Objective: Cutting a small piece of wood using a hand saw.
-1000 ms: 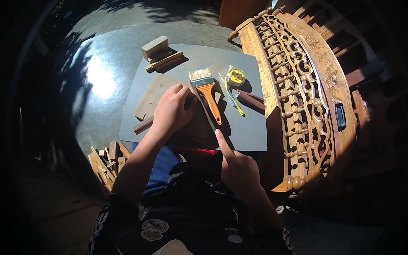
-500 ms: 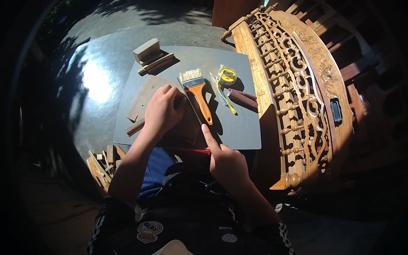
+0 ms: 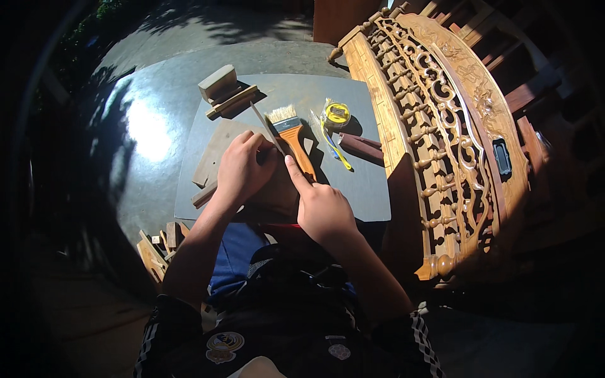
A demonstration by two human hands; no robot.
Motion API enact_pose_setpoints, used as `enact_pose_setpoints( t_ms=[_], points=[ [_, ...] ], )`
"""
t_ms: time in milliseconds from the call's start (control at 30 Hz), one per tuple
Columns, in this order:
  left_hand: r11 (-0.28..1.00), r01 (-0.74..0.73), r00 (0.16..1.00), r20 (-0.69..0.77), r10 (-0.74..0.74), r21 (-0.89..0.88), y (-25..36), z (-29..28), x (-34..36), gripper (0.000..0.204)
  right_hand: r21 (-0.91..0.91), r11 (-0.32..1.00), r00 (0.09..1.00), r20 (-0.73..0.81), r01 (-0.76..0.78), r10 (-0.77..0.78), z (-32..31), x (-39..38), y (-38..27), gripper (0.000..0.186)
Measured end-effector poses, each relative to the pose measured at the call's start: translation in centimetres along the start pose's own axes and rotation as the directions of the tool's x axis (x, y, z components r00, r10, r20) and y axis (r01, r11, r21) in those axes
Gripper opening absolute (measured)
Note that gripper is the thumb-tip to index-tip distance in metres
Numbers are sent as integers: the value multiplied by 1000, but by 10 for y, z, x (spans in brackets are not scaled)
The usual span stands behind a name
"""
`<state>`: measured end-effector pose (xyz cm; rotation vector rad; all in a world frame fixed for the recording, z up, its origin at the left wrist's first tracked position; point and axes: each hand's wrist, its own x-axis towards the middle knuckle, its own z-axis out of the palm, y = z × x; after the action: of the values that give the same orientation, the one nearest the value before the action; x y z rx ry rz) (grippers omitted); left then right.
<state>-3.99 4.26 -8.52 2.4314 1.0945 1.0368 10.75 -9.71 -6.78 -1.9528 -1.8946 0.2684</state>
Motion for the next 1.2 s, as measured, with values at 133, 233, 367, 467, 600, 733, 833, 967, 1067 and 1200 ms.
enact_pose_setpoints(
  t_ms=[133,233,367,467,600,733,833,967,1067,1200],
  points=[
    [1000,28,1000,9,-28,-10,3,-3,0,16,-61,998,1000,-26,14,-16,6,-7,0,78],
    [999,36,999,-17,-36,15,-3,-6,-1,15,-55,998,1000,9,15,-14,0,-29,-2,78],
    [1000,4,1000,-11,-4,8,-5,-4,2,14,-54,998,999,23,-33,34,-14,-64,-4,76],
    [1000,-29,999,-27,29,10,-5,-4,4,13,-57,997,999,6,-45,45,-19,-64,-5,75],
    [999,-28,999,-18,29,14,-5,-5,1,13,-41,999,999,-27,18,-19,-10,-52,-3,75],
    [1000,-15,1000,-16,16,13,-5,-3,1,16,-32,999,1000,18,-22,22,-18,-43,0,75],
    [998,-43,999,-16,43,43,2,-4,-3,18,1,1000,1000,5,23,-23,-12,-42,6,75],
    [997,-40,999,13,39,63,2,-5,-5,21,5,1000,1000,-20,23,-23,-2,-47,8,76],
    [998,-42,999,13,41,56,-3,-3,-4,23,-44,998,999,-13,40,-40,-8,-50,6,75],
    [996,-55,998,-3,55,76,-8,-5,-6,24,33,999,998,-68,10,-7,-8,-58,4,66]
  ],
)
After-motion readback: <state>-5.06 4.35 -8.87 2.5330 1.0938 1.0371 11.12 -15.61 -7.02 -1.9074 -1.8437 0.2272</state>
